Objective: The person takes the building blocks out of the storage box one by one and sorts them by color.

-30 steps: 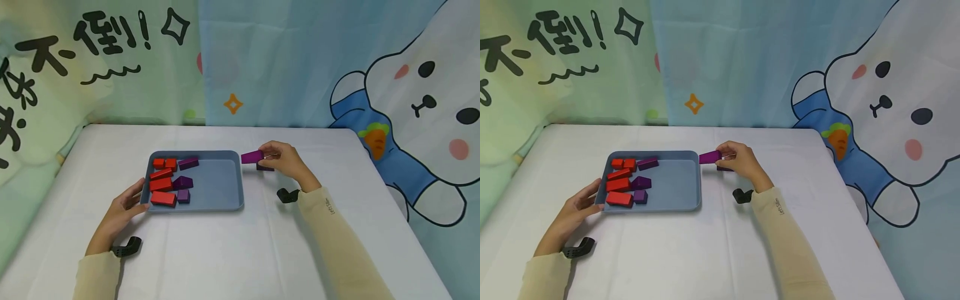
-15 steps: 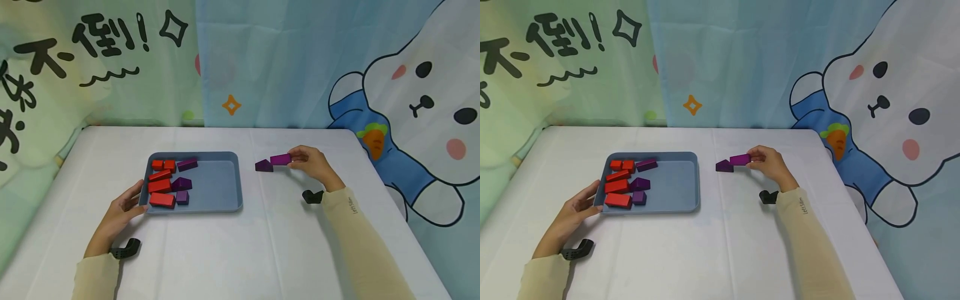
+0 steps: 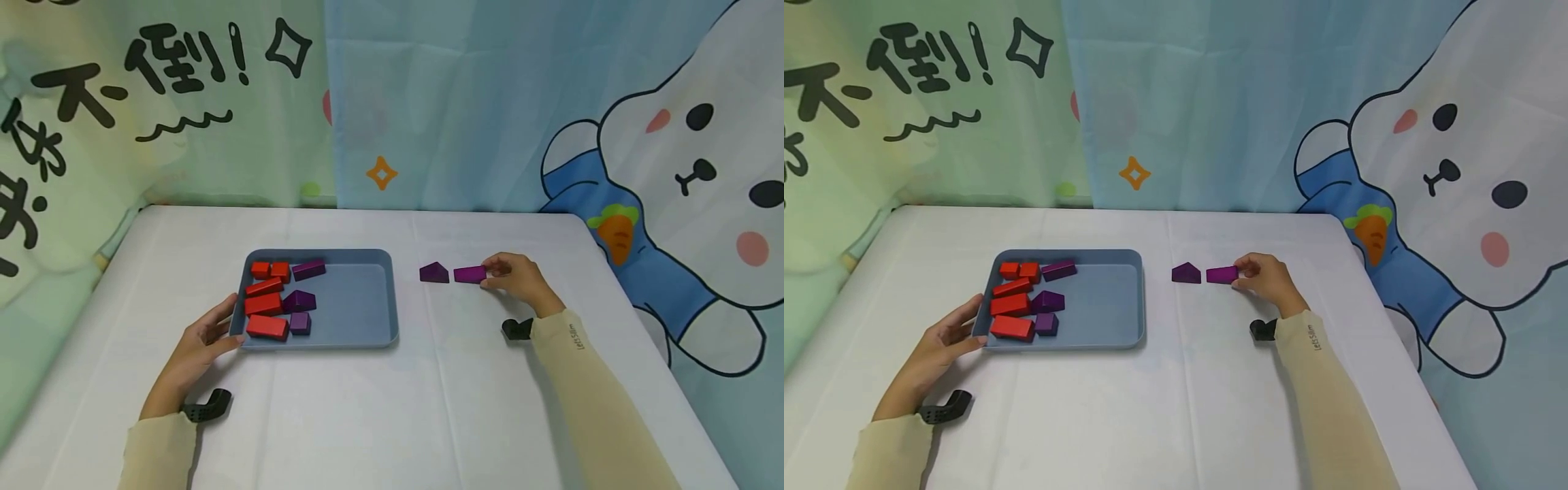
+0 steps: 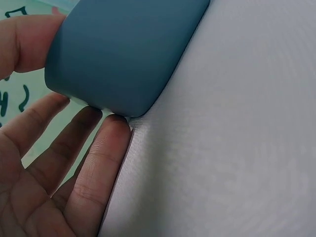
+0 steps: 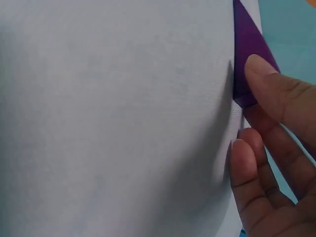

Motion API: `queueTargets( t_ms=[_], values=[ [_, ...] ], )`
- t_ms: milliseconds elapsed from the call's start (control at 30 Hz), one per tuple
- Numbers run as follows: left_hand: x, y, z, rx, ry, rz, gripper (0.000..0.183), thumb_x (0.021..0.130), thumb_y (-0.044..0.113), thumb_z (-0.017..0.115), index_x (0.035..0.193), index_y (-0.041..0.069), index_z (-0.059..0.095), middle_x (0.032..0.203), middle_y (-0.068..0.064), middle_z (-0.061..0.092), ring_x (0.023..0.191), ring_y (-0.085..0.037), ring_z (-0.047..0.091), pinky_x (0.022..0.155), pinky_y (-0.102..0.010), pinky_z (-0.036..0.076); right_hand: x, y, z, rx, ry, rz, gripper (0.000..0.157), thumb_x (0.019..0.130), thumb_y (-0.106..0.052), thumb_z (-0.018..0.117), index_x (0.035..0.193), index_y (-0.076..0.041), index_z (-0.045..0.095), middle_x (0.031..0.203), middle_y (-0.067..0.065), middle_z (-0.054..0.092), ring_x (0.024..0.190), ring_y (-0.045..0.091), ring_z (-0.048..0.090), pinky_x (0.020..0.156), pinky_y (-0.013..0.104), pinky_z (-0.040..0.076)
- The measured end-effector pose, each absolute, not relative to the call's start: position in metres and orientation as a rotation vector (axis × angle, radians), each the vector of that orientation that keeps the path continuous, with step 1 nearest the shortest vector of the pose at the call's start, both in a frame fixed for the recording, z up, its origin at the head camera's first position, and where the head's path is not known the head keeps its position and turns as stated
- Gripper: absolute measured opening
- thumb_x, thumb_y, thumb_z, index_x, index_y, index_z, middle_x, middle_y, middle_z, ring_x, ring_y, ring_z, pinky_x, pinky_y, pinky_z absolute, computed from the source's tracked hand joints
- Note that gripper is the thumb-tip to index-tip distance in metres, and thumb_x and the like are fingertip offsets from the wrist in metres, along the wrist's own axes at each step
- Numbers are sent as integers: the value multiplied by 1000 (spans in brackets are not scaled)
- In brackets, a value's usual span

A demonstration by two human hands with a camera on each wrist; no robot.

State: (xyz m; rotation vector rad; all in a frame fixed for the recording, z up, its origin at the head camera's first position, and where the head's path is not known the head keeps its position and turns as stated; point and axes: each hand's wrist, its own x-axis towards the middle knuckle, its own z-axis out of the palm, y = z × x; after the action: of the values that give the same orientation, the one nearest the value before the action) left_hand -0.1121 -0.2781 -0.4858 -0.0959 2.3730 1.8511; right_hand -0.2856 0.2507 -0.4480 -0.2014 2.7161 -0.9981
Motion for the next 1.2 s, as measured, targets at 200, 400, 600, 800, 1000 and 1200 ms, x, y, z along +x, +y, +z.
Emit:
queueTargets(
  t_ms=[200, 400, 600, 800, 1000, 1200],
  values=[
    [-113, -279, -487, -108, 2381, 1837, 76, 92, 11, 68, 158, 9, 28, 160, -18, 29, 136, -39, 39, 100, -23, 38, -288, 247, -440, -173, 2671, -892, 51, 89, -3, 71, 137, 1, 54, 136, 25, 53, 125, 42, 47, 104, 57, 39],
    [-116, -278, -487, -100, 2377, 1854, 77, 91, 9, 68, 157, 8, 29, 159, -21, 30, 136, -42, 40, 112, -56, 29, -287, 228, -420, -252, 2721, -859, 52, 91, 8, 57, 142, -1, 50, 147, 26, 44, 135, 47, 36, 107, 60, 36],
    [-116, -280, -487, -107, 2383, 1852, 76, 91, 8, 68, 157, 8, 30, 158, -21, 32, 135, -41, 41, 112, -51, 30, -287, 187, -409, -382, 2784, -995, 41, 94, 3, 57, 135, -1, 58, 139, 22, 55, 129, 43, 47, 107, 54, 39],
    [-116, -282, -488, -102, 2401, 1832, 75, 91, 8, 67, 156, 7, 31, 158, -20, 33, 134, -40, 43, 109, -43, 33, -291, 143, -406, -599, 2708, -1203, 34, 93, 5, 60, 127, 5, 62, 127, 23, 62, 120, 36, 57, 101, 46, 47],
    [-117, -283, -489, -97, 2395, 1843, 76, 91, 7, 68, 157, 7, 30, 158, -20, 32, 135, -41, 42, 111, -43, 33, -293, 101, -412, -620, 2575, -1280, 34, 93, -4, 68, 127, 1, 64, 126, 18, 64, 115, 31, 61, 97, 43, 50],
    [-117, -284, -491, -74, 2393, 1850, 75, 91, 8, 68, 156, 6, 30, 158, -20, 32, 135, -41, 41, 100, -20, 37, -293, 57, -425, -678, 2479, -1293, 36, 91, -7, 71, 126, 1, 66, 122, 15, 67, 111, 28, 62, 97, 42, 49]
  ],
)
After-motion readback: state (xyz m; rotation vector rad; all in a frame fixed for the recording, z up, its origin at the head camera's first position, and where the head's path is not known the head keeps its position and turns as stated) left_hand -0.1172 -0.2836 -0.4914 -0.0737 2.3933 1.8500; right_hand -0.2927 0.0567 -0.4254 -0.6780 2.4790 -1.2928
